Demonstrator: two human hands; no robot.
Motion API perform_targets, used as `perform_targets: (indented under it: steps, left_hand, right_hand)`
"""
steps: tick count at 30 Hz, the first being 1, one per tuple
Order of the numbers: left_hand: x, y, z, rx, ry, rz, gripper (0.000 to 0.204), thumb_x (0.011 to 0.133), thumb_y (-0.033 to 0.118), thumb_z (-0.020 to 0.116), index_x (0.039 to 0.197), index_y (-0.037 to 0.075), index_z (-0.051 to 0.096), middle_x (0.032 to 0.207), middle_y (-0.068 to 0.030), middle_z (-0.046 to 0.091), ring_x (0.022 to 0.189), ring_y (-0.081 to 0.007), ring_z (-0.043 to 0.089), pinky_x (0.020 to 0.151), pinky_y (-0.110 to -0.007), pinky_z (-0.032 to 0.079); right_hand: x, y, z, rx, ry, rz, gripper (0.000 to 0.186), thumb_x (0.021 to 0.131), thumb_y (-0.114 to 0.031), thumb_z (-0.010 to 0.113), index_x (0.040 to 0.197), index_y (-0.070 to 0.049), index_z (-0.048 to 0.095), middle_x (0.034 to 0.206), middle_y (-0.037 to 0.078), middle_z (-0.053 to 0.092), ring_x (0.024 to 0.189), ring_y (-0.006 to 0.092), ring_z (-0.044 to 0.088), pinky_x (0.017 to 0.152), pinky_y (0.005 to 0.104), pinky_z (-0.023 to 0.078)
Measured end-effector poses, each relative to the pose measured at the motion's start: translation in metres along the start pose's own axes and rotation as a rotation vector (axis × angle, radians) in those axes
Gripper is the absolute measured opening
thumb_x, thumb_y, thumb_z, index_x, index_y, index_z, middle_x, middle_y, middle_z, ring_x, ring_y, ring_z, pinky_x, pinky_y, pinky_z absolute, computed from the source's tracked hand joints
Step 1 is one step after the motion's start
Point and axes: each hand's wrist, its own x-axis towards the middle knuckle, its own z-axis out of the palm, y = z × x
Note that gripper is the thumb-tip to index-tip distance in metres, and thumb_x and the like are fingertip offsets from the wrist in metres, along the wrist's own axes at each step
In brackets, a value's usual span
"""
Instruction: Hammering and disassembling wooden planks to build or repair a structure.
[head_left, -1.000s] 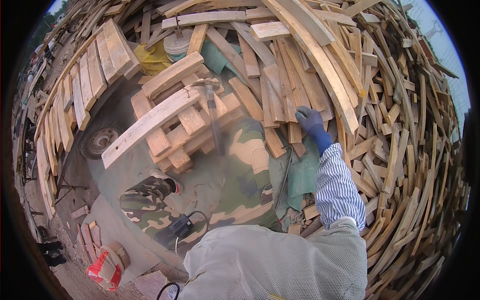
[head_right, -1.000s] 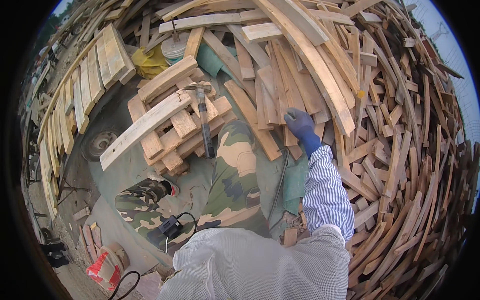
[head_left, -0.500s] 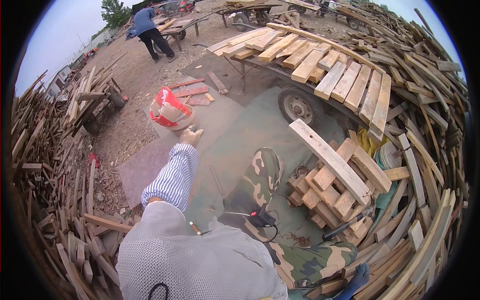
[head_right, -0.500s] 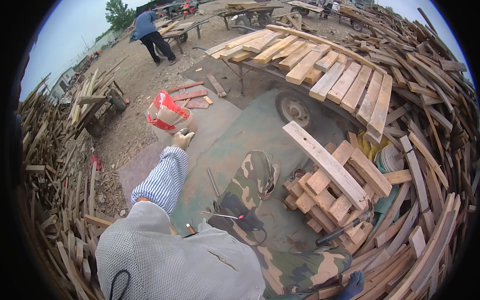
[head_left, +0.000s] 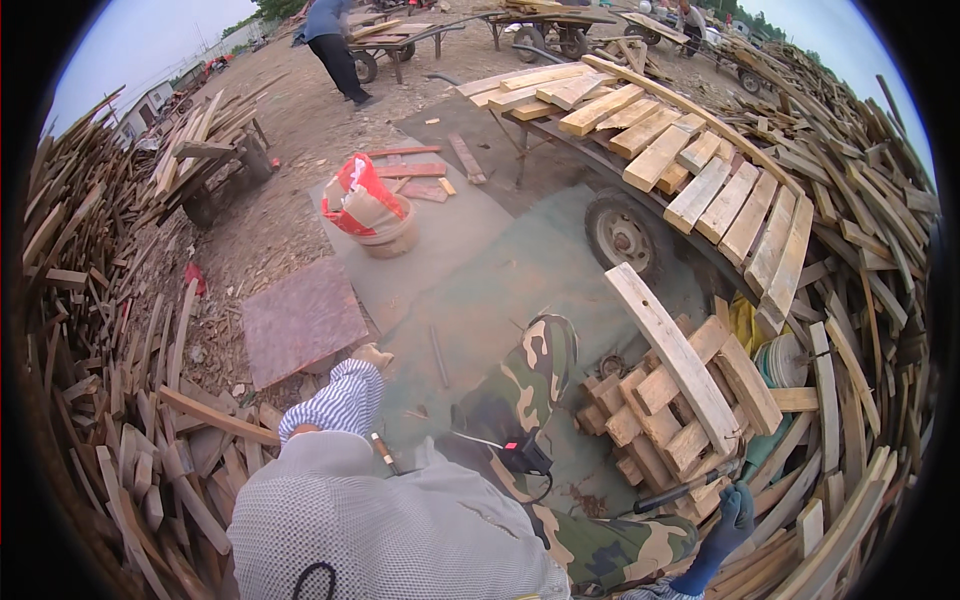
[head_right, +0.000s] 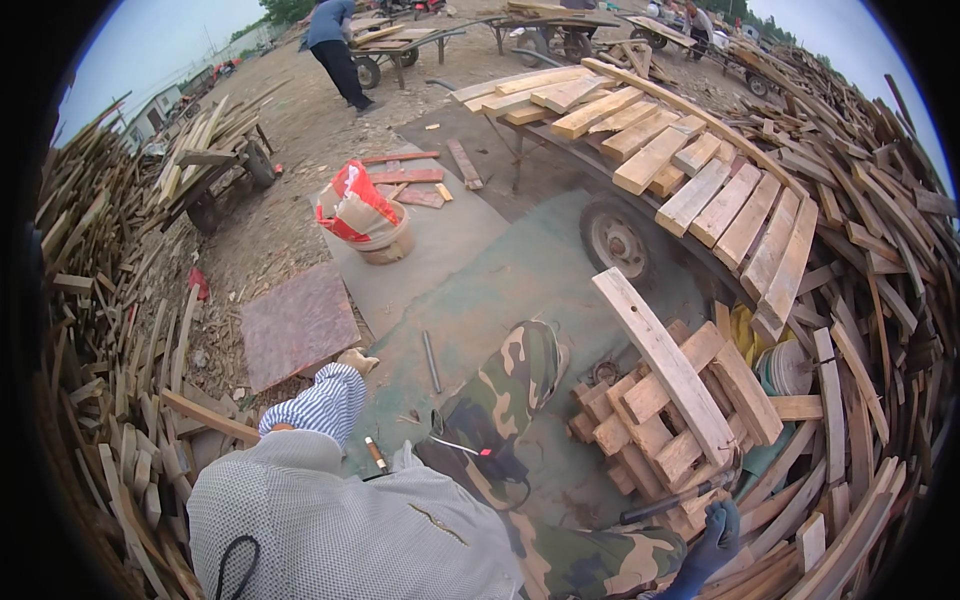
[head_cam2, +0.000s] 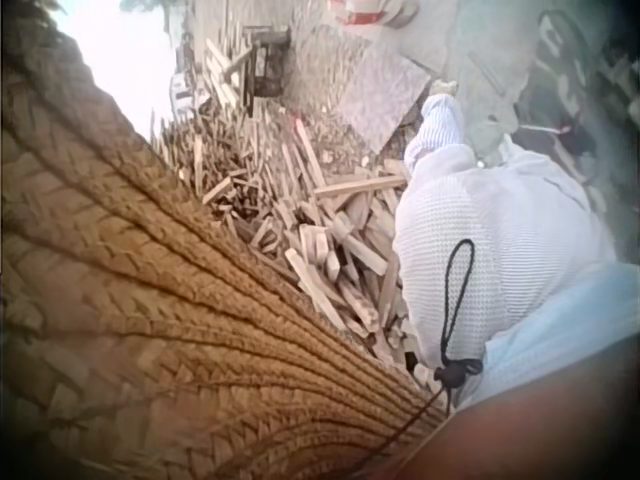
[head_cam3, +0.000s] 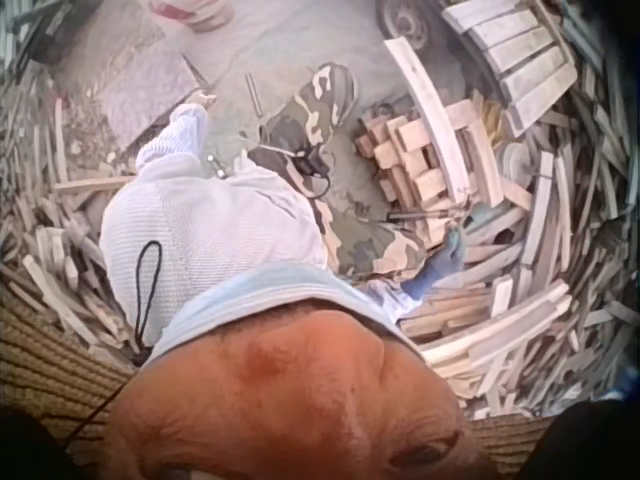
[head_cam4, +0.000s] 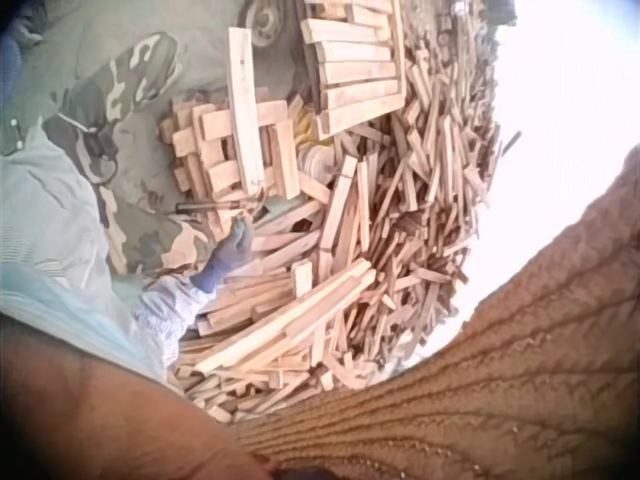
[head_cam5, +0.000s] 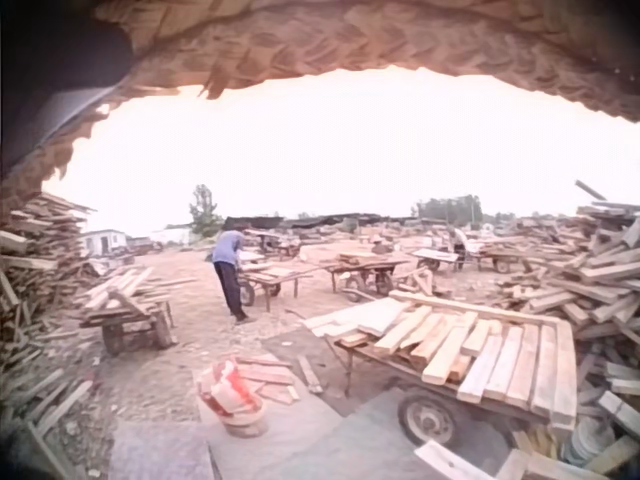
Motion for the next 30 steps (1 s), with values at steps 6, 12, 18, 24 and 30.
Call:
perform_targets:
  steps: [6,12,18,24,30]
  left_hand:
    - [-0.037,-0.08,0.02,0.114,-0.277,-0.23,0.06,0.088,0.047,0.062,0.13,0.004,0.064,0.142,-0.0187,0.056,0.132,-0.0319,0.053,0.106,-0.043,0.044]
    - [-0.051,-0.072,0.046,0.125,-0.29,-0.209,0.066,0.088,0.054,0.06,0.135,0.007,0.061,0.143,-0.016,0.056,0.132,-0.0306,0.052,0.107,-0.043,0.043]
    - [-0.02,-0.028,0.064,-0.014,-0.265,0.009,0.071,0.082,0.05,0.063,0.139,0.008,0.058,0.139,-0.0171,0.059,0.128,-0.034,0.055,0.108,-0.042,0.043]
    - [-0.041,-0.012,0.066,-0.057,-0.241,0.135,0.067,0.083,0.05,0.062,0.135,0.007,0.061,0.135,-0.0168,0.062,0.125,-0.034,0.058,0.107,-0.042,0.044]
    - [-0.044,-0.055,0.1,-0.001,-0.3,0.048,0.055,0.08,0.05,0.067,0.118,0.011,0.072,0.12,-0.0142,0.071,0.111,-0.0323,0.065,0.092,-0.041,0.05]
  right_hand:
    - [0.002,-0.01,0.027,0.017,-0.039,-0.002,0.037,0.099,-0.019,0.059,0.127,0.005,0.062,0.104,0.013,0.071,0.09,0.0173,0.069,0.082,0.0295,0.055]
    - [0.008,-0.024,0.04,0.037,-0.096,0.004,0.034,0.101,-0.015,0.056,0.125,0.007,0.062,0.103,0.014,0.071,0.09,0.0182,0.068,0.081,0.0291,0.055]
    - [0.017,-0.009,0.039,0.024,-0.078,-0.008,0.032,0.103,-0.017,0.055,0.124,0.005,0.064,0.104,0.013,0.07,0.091,0.0186,0.069,0.085,0.0316,0.057]
    - [0.028,0.006,0.049,-0.034,-0.142,-0.065,0.033,0.103,-0.019,0.055,0.124,0.005,0.063,0.102,0.012,0.07,0.09,0.0182,0.069,0.082,0.0307,0.056]
    - [0.031,0.016,0.051,-0.097,-0.175,-0.083,0.033,0.102,-0.019,0.056,0.126,0.003,0.064,0.1,0.011,0.071,0.088,0.0173,0.069,0.075,0.028,0.054]
